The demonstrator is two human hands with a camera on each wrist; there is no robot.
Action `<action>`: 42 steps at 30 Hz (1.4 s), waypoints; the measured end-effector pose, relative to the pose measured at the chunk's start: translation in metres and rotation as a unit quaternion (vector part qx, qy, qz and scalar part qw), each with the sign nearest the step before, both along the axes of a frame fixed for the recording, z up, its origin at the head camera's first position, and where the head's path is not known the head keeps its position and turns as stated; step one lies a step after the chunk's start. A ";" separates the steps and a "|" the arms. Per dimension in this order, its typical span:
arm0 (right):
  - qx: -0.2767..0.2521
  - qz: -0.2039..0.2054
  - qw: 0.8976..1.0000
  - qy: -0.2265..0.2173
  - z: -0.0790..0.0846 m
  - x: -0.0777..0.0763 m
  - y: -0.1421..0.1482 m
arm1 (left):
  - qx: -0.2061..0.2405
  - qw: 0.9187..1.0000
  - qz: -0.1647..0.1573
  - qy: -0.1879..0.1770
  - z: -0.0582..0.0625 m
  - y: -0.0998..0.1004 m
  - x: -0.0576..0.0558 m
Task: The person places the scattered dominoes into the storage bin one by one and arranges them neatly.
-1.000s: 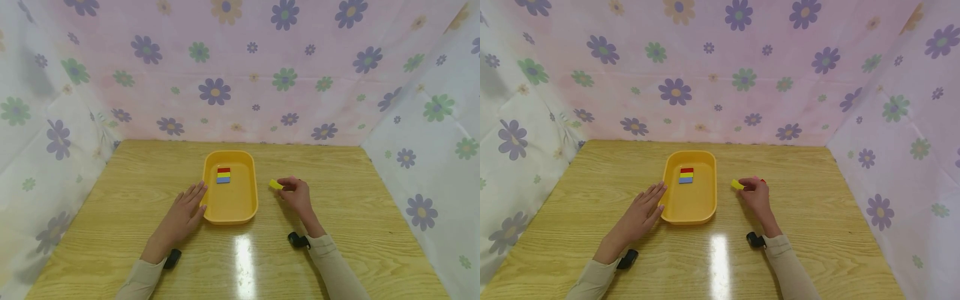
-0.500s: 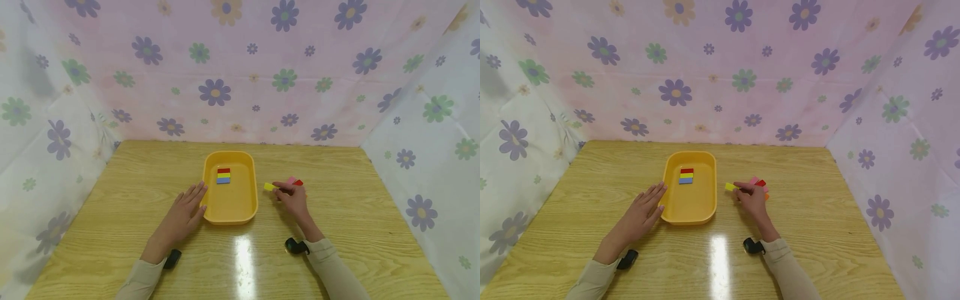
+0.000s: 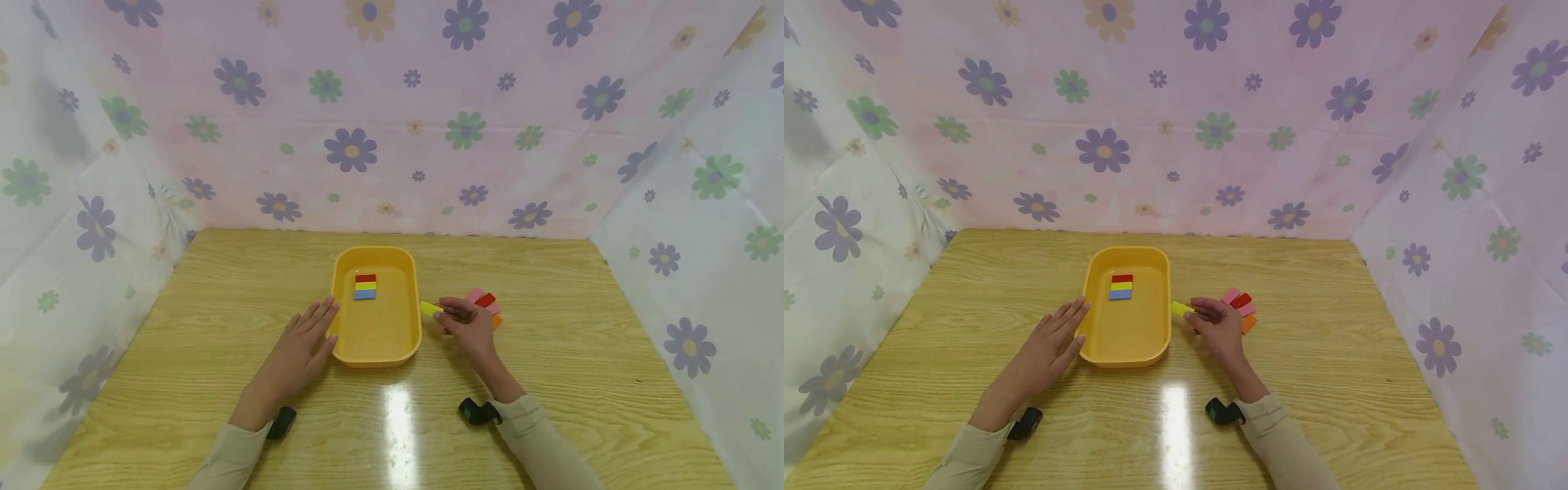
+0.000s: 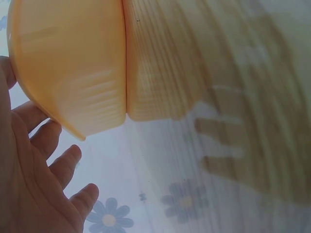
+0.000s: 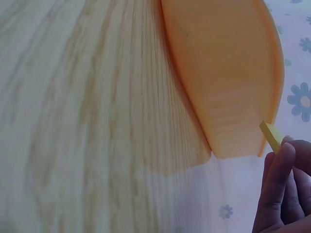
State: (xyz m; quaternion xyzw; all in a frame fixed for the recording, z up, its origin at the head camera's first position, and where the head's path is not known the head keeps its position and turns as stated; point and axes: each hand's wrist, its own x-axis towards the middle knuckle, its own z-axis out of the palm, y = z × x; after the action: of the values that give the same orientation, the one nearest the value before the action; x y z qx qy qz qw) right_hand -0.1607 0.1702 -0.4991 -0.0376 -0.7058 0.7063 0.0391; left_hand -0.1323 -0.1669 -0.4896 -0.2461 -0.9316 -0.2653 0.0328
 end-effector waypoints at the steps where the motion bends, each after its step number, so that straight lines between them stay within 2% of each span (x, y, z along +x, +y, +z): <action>1: -0.001 -0.001 1.000 -0.002 0.001 0.001 0.000 | -0.001 1.000 0.001 0.001 0.000 0.000 0.000; 11: -0.011 -0.029 0.999 0.011 0.004 0.003 -0.003 | -0.018 1.000 0.007 0.011 0.000 0.001 0.000; 16: -0.008 -0.027 0.999 0.016 0.006 0.003 -0.005 | -0.024 1.000 0.009 0.013 0.000 0.001 0.000; 25: 0.001 -0.008 1.000 0.014 0.013 0.000 -0.010 | -0.030 0.999 0.010 0.015 0.001 0.001 0.000; 34: -0.010 0.016 1.000 -0.001 0.026 -0.004 -0.020 | -0.034 0.999 0.011 0.013 0.001 0.001 0.000; 42: -0.001 0.047 0.999 0.008 0.038 -0.014 -0.033 | -0.037 0.999 0.011 0.016 0.000 0.001 0.000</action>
State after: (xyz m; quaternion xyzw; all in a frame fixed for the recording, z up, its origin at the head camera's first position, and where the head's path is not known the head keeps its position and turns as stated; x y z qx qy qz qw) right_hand -0.1743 0.1367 -0.4614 0.0011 -0.7059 0.7082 0.0112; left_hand -0.1327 -0.1664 -0.4899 -0.2410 -0.9428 -0.2267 0.0415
